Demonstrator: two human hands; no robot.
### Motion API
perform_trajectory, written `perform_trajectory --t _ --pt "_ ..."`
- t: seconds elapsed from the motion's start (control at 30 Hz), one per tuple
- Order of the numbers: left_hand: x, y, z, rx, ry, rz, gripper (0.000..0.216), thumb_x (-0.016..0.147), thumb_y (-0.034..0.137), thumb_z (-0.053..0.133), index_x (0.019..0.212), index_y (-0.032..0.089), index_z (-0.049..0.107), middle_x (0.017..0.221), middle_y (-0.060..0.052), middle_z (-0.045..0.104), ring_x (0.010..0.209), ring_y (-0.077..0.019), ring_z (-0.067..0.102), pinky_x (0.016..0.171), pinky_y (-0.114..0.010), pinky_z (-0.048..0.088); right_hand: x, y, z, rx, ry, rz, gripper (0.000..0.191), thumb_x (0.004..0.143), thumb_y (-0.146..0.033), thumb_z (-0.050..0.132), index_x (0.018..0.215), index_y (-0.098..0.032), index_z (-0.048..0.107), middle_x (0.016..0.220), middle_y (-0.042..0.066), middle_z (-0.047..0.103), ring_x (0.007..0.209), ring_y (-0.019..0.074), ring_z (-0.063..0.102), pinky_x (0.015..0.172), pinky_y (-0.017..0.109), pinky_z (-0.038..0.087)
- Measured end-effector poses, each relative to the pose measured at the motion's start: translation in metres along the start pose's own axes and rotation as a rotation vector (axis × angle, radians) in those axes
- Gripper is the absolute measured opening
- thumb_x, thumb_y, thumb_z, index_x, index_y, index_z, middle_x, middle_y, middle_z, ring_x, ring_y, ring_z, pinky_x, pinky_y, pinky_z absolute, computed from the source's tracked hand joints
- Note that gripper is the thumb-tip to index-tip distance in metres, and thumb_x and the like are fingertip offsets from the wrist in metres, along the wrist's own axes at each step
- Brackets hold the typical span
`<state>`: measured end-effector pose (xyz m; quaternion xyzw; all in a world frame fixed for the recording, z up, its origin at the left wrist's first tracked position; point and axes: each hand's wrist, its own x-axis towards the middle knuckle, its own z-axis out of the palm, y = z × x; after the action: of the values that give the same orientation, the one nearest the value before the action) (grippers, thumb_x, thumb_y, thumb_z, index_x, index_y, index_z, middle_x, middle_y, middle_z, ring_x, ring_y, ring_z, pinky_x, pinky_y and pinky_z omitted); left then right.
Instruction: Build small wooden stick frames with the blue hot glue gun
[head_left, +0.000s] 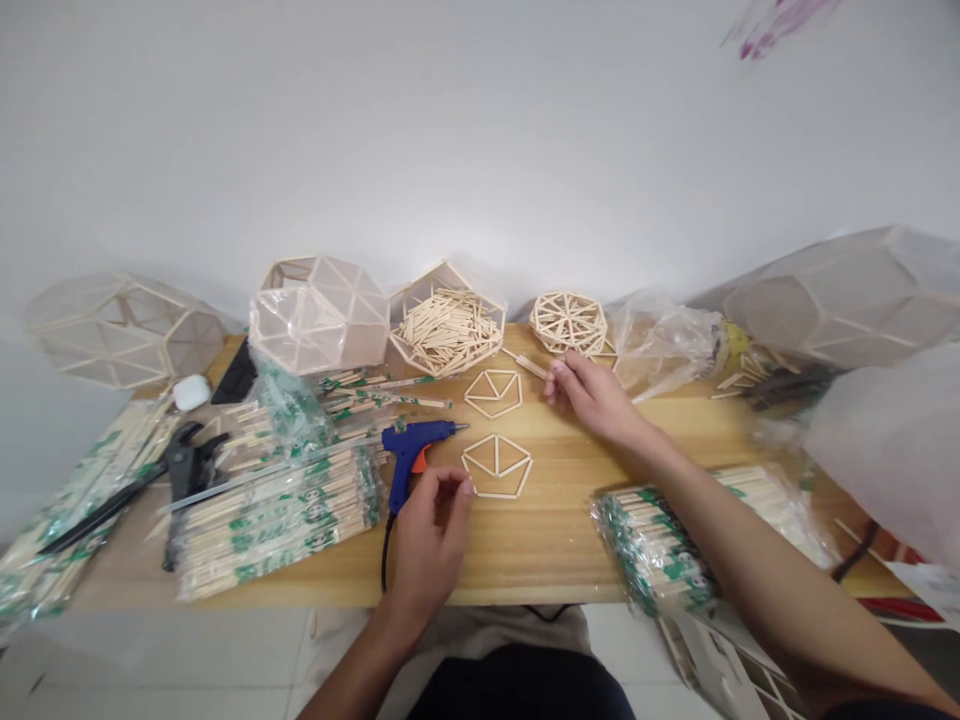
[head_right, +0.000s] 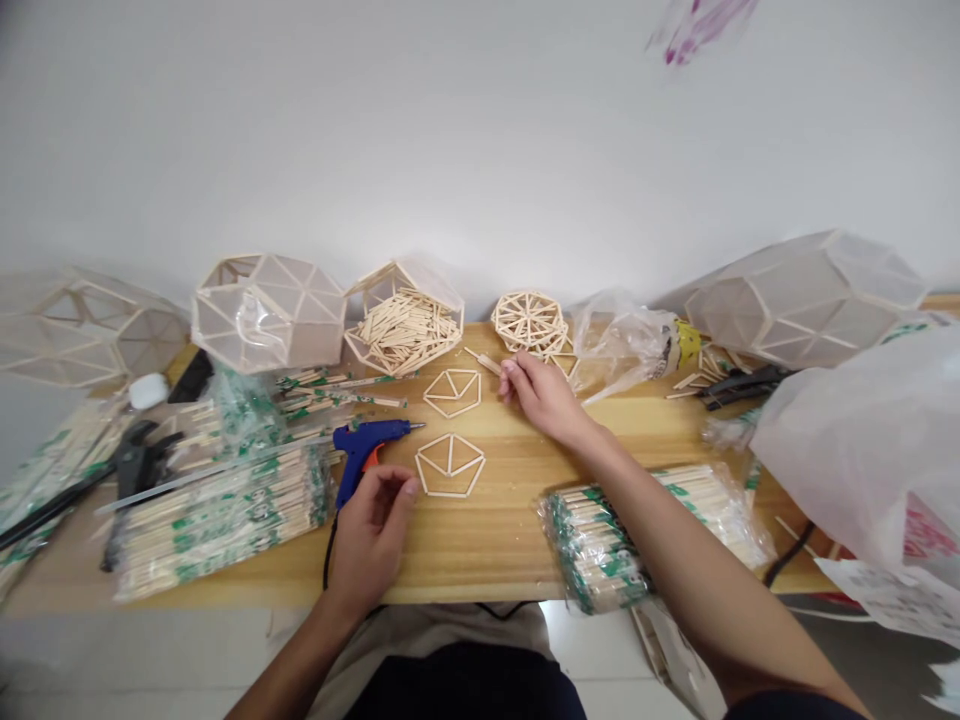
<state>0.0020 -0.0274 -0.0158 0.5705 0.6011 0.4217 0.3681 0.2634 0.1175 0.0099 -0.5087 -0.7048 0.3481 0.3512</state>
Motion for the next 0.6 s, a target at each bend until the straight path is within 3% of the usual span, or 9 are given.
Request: perform_trajectory --t 0.13,0.23,0.33,0.4,0.6 --pt "-0.003 0.01 -0.015 0.115 0.034 0.156 0.013 0.104 0.032 0.059 0.105 0.022 0.067 0.097 -0.003 0.075 0.09 -0.0179 0.074 0.082 -0.029 0.058 -0.001 -0.001 -0.001 -0.047 -0.012 0.0 0.059 0.105 -0.069 0.048 0.076 -0.021 0.065 0.071 0.005 0.069 0.064 0.0189 0.062 0.067 0.032 0.048" --pt "0.003 0.018 -0.039 0.293 0.171 0.235 0.011 0.103 0.03 0.059 0.106 0.022 0.067 0.094 -0.002 0.074 0.083 -0.0171 0.071 0.078 -0.029 0.056 -0.001 0.001 -0.001 -0.031 -0.002 0.024 0.053 0.095 -0.07 0.065 0.078 -0.02 0.07 0.073 0.005 0.072 0.066 0.0193 0.061 0.064 0.031 0.046" --pt "0.014 0.019 -0.063 0.507 0.246 0.204 0.013 0.102 0.033 0.059 0.103 0.022 0.066 0.093 -0.004 0.071 0.078 -0.0196 0.067 0.075 -0.032 0.054 -0.001 0.004 0.0 -0.018 0.024 0.024 0.052 0.085 -0.07 0.077 0.077 -0.019 0.073 0.074 0.006 0.074 0.066 0.0196 0.061 0.062 0.031 0.045" --pt "0.02 0.016 -0.072 0.645 0.202 0.152 0.016 0.101 0.036 0.059 0.098 0.022 0.066 0.097 -0.006 0.07 0.085 -0.0236 0.069 0.076 -0.035 0.054 0.0 0.005 0.0 -0.013 0.024 0.025 0.051 0.084 -0.07 0.078 0.077 -0.019 0.074 0.074 0.007 0.074 0.066 0.02 0.061 0.062 0.032 0.046" --pt "0.029 0.01 -0.067 0.937 0.066 -0.044 0.034 0.1 0.053 0.061 0.103 0.022 0.072 0.108 -0.01 0.068 0.096 -0.0318 0.071 0.076 -0.04 0.054 0.0 0.009 0.002 0.068 -0.037 0.087 0.055 0.097 -0.071 0.061 0.093 -0.018 0.075 0.073 0.007 0.074 0.06 0.0191 0.063 0.059 0.032 0.05"
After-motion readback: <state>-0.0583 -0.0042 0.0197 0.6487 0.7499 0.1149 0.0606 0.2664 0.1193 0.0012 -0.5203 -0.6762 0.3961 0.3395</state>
